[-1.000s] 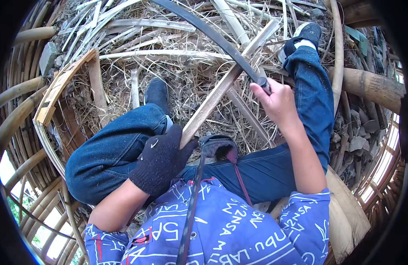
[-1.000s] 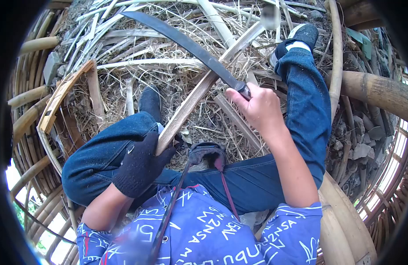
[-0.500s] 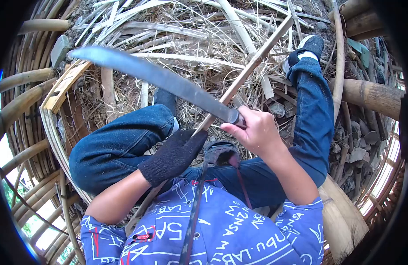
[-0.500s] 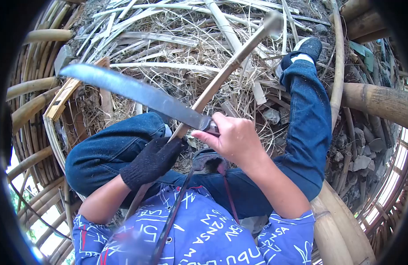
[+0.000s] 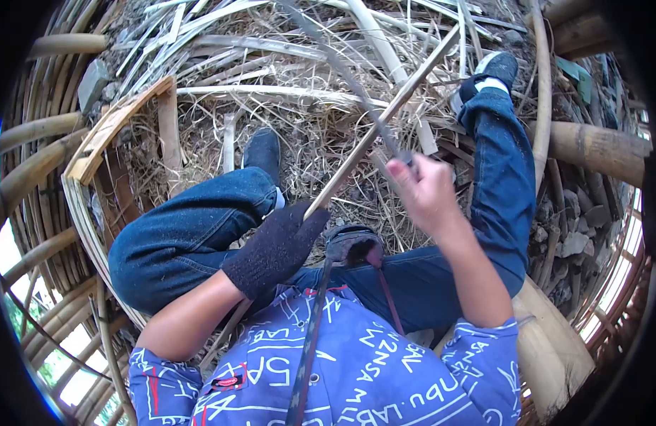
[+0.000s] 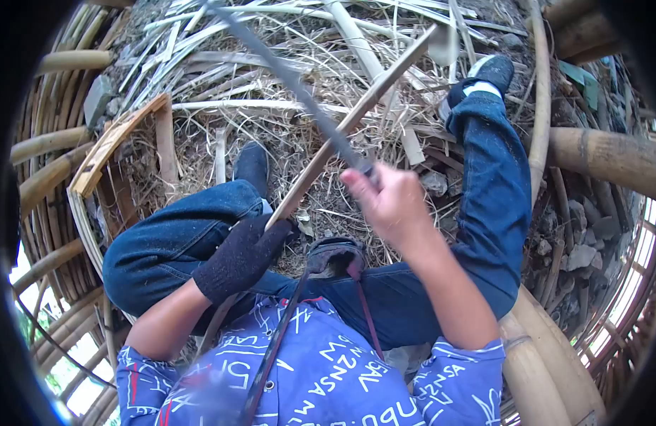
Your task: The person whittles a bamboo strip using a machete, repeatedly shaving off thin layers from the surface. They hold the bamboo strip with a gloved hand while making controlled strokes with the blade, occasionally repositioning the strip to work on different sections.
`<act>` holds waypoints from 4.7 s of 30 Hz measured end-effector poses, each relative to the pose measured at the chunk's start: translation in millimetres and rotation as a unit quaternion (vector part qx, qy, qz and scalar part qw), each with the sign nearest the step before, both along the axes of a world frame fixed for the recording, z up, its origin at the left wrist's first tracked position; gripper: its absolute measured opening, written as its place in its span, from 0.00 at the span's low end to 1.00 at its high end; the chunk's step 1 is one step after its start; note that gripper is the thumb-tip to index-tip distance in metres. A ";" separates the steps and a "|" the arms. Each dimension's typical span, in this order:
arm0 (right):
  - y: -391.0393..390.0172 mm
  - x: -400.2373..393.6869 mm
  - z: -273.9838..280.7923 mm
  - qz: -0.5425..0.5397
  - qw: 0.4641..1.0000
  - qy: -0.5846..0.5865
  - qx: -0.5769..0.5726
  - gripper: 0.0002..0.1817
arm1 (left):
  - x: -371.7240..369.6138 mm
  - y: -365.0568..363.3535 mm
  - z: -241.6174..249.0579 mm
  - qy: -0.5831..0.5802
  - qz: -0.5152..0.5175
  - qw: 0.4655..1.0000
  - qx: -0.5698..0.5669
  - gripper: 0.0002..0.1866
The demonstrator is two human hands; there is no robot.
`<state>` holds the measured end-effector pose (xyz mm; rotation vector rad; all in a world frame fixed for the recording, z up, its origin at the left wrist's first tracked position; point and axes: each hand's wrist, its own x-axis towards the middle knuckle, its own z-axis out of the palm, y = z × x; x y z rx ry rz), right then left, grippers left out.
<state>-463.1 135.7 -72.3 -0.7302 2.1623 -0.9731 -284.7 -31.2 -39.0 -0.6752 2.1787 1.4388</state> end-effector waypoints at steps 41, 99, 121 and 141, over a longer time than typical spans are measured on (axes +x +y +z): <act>14.3 -9.1 -29.9 0.001 0.991 0.132 0.001 0.31 | 9.1 -12.0 14.0 0.111 -0.038 0.987 -0.112 0.15; 6.4 -17.8 -27.0 0.042 0.978 0.179 -0.101 0.32 | 17.8 -28.1 10.1 0.217 -0.214 0.941 -0.149 0.15; 10.6 -20.9 -32.3 0.077 0.965 0.237 -0.076 0.36 | 13.2 -22.4 22.6 0.124 -0.046 0.990 -0.051 0.16; 34.6 -74.7 -42.4 -0.165 0.972 0.163 -0.041 0.38 | 35.2 -42.7 14.5 0.086 -0.122 0.983 -0.109 0.12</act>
